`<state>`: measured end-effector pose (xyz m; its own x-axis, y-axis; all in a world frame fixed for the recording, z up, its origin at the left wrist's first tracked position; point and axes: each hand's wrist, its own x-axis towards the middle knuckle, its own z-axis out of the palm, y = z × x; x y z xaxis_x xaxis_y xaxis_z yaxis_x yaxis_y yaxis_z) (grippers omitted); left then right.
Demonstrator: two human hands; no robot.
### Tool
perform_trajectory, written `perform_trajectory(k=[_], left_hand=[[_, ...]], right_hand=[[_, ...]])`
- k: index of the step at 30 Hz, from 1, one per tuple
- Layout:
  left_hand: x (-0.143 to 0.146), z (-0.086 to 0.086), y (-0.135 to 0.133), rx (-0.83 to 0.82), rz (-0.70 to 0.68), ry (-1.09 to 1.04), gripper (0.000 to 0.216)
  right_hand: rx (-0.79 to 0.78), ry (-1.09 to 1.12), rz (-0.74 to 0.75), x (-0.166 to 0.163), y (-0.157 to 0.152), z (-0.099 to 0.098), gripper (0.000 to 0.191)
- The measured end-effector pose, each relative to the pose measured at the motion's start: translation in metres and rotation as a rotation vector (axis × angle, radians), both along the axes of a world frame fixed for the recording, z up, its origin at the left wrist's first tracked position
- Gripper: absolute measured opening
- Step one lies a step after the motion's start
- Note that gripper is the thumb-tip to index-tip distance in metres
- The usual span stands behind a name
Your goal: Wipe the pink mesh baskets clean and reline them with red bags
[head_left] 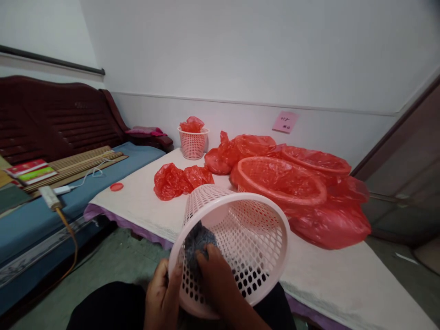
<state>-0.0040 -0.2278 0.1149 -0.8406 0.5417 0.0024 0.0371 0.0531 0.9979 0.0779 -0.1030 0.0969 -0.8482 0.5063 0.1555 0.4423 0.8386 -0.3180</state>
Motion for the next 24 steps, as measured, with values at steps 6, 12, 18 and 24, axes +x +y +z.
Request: perform_trajectory(k=[6,12,18,24], left_hand=[[0.013,0.015,-0.001,-0.042,0.035,0.096,0.041],[0.013,0.004,-0.003,-0.064,-0.039,0.218,0.037],[0.009,0.006,-0.001,-0.075,0.031,0.334,0.035],[-0.008,0.007,-0.003,-0.086,0.027,0.566,0.029]], right_hand=[[-0.011,-0.051,-0.164,-0.024,0.052,-0.012,0.03],[-0.14,0.123,-0.217,-0.048,0.062,-0.013,0.034],[-0.235,0.243,-0.056,-0.035,0.013,0.003,0.045],[-0.011,-0.141,-0.088,0.009,0.024,-0.006,0.034]])
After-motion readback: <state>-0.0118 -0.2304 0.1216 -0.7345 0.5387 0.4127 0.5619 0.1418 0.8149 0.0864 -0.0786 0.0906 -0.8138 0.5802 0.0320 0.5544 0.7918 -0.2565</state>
